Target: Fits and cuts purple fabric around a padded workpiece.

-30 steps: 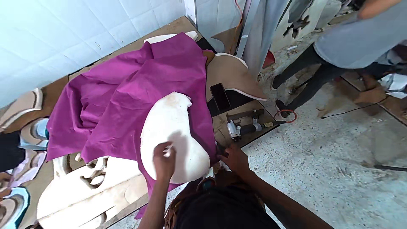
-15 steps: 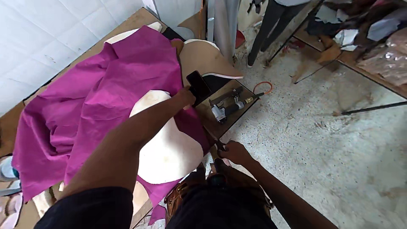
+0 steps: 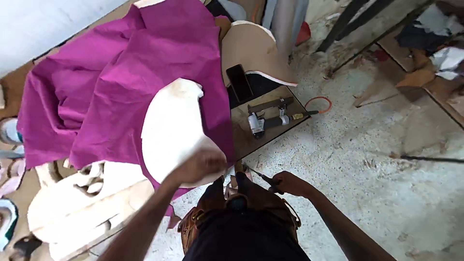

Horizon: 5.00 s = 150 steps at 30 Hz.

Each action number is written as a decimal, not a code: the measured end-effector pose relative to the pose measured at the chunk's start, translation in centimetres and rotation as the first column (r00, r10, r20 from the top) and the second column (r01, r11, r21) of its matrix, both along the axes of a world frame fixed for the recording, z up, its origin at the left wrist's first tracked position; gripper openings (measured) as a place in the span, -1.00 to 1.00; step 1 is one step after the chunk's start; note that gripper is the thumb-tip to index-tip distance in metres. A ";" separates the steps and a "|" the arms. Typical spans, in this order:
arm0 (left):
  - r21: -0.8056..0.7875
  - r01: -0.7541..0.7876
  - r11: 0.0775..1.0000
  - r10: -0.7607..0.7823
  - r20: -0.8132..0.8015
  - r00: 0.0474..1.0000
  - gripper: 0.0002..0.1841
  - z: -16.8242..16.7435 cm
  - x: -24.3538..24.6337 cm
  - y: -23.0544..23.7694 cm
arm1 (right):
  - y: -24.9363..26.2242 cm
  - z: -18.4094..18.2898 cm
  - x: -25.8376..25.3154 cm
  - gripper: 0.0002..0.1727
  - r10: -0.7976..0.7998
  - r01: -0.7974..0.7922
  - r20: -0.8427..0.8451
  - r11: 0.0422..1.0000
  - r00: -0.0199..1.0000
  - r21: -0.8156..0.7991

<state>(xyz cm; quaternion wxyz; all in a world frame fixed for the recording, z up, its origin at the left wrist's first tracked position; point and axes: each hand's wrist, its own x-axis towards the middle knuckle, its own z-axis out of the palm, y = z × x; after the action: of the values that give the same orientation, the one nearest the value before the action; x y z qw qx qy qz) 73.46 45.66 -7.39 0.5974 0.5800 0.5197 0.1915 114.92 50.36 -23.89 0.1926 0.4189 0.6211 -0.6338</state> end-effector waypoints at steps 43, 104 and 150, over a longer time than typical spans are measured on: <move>-0.599 -0.690 -0.407 0.600 0.394 -0.696 -0.43 -22.7 25.9 -16.5 | 3.8 -6.9 -10.0 -0.53 0.672 -0.707 -0.220 0.683 0.707 -0.184; -0.264 -0.792 -0.550 0.833 -0.239 -0.499 -0.66 -18.3 -4.0 -66.7 | -19.2 3.4 -33.3 -0.63 0.291 -0.361 -0.372 0.923 0.881 -0.132; -0.388 -0.837 0.387 0.921 0.207 0.330 -0.72 -14.5 -33.2 -19.8 | -25.6 3.5 -48.6 -0.23 -0.382 0.227 -0.275 0.857 0.882 -0.462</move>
<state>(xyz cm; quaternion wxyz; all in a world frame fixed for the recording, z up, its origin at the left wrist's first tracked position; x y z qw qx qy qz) 40.27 25.83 -21.90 0.5437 0.0850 0.6368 0.5400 66.29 24.79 -20.38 0.0570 0.3400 0.4202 -0.8394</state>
